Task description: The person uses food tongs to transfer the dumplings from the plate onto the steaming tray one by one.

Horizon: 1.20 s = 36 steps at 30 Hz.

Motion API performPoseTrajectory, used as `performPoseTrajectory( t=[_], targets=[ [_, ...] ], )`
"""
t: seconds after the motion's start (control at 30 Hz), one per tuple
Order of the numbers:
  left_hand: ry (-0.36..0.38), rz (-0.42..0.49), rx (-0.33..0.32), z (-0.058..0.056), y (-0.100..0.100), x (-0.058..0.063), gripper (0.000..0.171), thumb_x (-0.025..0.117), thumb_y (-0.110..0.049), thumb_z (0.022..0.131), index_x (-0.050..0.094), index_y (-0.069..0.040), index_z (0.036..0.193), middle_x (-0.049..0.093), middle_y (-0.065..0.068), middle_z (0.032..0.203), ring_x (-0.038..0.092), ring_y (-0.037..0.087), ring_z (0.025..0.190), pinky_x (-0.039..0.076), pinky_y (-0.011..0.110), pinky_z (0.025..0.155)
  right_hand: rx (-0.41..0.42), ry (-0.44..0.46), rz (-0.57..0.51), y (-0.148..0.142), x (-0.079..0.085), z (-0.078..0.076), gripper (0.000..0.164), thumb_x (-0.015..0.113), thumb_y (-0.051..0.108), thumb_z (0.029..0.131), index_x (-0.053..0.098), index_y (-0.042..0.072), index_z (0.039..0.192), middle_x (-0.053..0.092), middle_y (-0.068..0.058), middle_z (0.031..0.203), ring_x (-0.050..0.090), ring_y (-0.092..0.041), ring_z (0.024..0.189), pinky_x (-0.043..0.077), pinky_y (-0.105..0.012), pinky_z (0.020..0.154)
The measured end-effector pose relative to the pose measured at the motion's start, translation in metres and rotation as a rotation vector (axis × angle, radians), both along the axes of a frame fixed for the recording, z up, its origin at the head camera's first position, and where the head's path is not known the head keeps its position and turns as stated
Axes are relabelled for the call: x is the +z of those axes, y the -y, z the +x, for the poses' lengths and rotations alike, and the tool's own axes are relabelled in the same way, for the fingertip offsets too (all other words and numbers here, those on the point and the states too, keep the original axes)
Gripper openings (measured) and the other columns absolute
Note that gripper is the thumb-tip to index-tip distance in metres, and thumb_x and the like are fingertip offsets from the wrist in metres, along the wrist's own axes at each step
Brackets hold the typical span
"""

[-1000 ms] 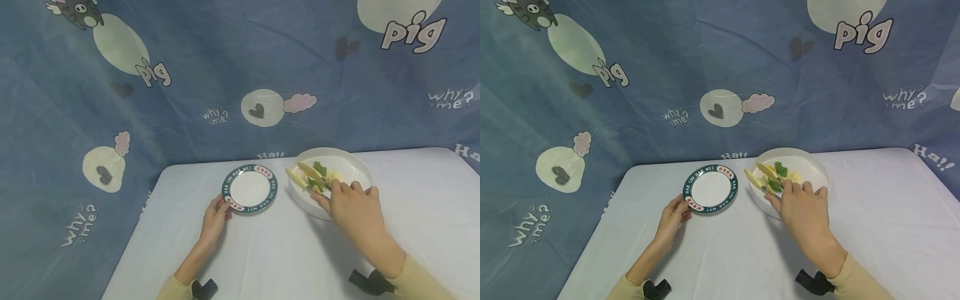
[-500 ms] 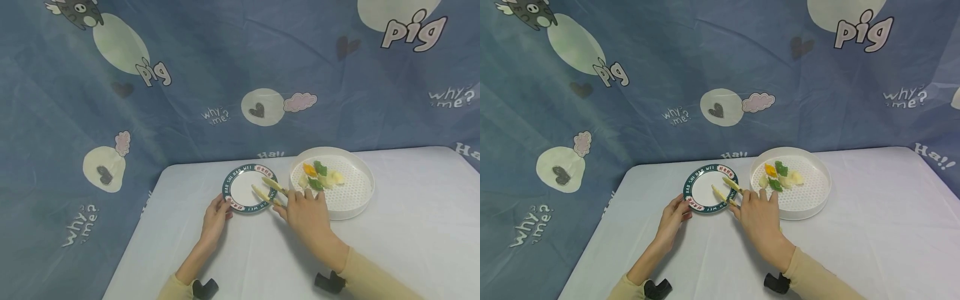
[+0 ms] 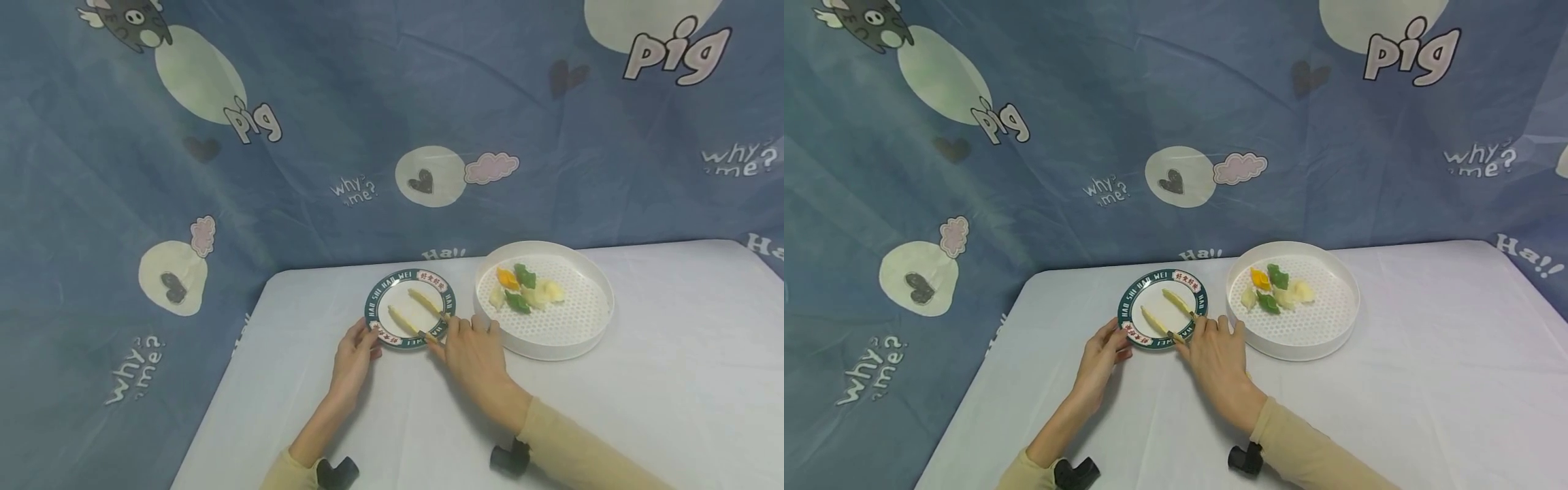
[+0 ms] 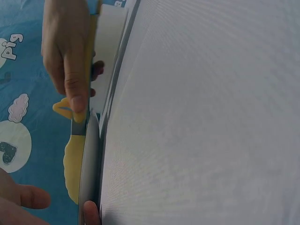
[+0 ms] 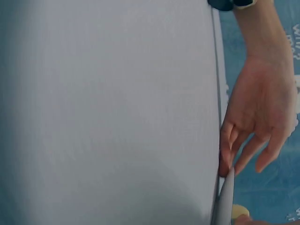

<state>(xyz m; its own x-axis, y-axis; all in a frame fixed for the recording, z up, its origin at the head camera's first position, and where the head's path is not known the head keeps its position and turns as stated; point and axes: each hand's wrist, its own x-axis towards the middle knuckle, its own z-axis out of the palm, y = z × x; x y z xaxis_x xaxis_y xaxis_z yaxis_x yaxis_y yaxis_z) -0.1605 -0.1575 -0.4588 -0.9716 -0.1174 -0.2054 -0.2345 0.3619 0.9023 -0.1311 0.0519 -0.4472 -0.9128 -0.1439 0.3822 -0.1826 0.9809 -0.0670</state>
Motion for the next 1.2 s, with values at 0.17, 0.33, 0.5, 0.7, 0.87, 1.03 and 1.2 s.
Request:
performPoseTrajectory(
  t=[0.17, 0.33, 0.5, 0.7, 0.87, 1.03, 1.2],
  targets=[
    [-0.015, 0.001, 0.003, 0.000, 0.001, 0.001, 0.066, 0.050, -0.031, 0.112, 0.032, 0.003, 0.166, 0.058, 0.024, 0.154, 0.069, 0.027, 0.125, 0.059, 0.042, 0.114, -0.012, 0.030, 0.041, 0.001, -0.001, 0.001, 0.068, 0.070, 0.066, 0.095, 0.070, -0.001, 0.104, 0.074, -0.013, 0.084, 0.058, -0.024, 0.076, 0.052, -0.046, 0.079],
    [-0.026, -0.004, 0.007, -0.001, 0.004, 0.001, 0.065, 0.050, -0.030, 0.112, 0.033, 0.004, 0.165, 0.058, 0.025, 0.153, 0.069, 0.029, 0.126, 0.059, 0.043, 0.114, -0.025, 0.061, 0.063, 0.003, -0.002, 0.002, 0.080, 0.072, 0.076, 0.087, 0.067, -0.003, 0.101, 0.071, -0.014, 0.082, 0.060, -0.026, 0.075, 0.052, -0.044, 0.079],
    [-0.028, -0.006, 0.008, 0.000, 0.003, 0.000, 0.066, 0.051, -0.031, 0.112, 0.034, 0.004, 0.165, 0.058, 0.025, 0.153, 0.069, 0.030, 0.126, 0.060, 0.043, 0.113, -0.027, 0.087, 0.060, 0.002, -0.005, 0.003, 0.085, 0.070, 0.078, 0.088, 0.067, -0.004, 0.108, 0.072, -0.015, 0.086, 0.062, -0.029, 0.080, 0.051, -0.045, 0.082],
    [-0.027, -0.008, 0.007, -0.001, 0.001, 0.001, 0.066, 0.051, -0.032, 0.112, 0.033, 0.003, 0.165, 0.058, 0.024, 0.154, 0.069, 0.029, 0.126, 0.058, 0.046, 0.116, -0.033, 0.084, 0.086, -0.002, -0.005, 0.000, 0.086, 0.067, 0.080, 0.089, 0.068, -0.004, 0.110, 0.075, -0.015, 0.088, 0.064, -0.029, 0.083, 0.050, -0.044, 0.081],
    [-0.015, 0.005, -0.008, -0.004, 0.002, 0.001, 0.067, 0.051, -0.033, 0.112, 0.033, 0.003, 0.166, 0.057, 0.025, 0.154, 0.069, 0.028, 0.126, 0.056, 0.046, 0.117, -0.020, 0.175, 0.068, -0.009, 0.000, 0.001, 0.093, 0.065, 0.080, 0.091, 0.065, -0.007, 0.123, 0.076, -0.019, 0.095, 0.069, -0.033, 0.091, 0.054, -0.048, 0.086],
    [0.012, 0.032, -0.052, -0.002, 0.010, 0.004, 0.070, 0.051, -0.033, 0.112, 0.029, 0.003, 0.167, 0.054, 0.026, 0.157, 0.067, 0.032, 0.133, 0.056, 0.045, 0.119, 0.042, 0.249, -0.032, -0.032, 0.011, 0.013, 0.096, 0.062, 0.073, 0.097, 0.052, -0.005, 0.151, 0.074, -0.026, 0.119, 0.071, -0.042, 0.110, 0.058, -0.057, 0.090],
    [-0.022, -0.128, -0.074, 0.003, 0.020, 0.014, 0.075, 0.052, -0.034, 0.111, 0.020, -0.002, 0.170, 0.047, 0.026, 0.163, 0.064, 0.041, 0.137, 0.056, 0.056, 0.116, 0.176, 0.137, -0.157, -0.084, 0.027, 0.030, 0.074, 0.067, 0.056, 0.103, 0.052, 0.005, 0.155, 0.067, -0.019, 0.140, 0.065, -0.042, 0.127, 0.058, -0.065, 0.096]
  ],
)
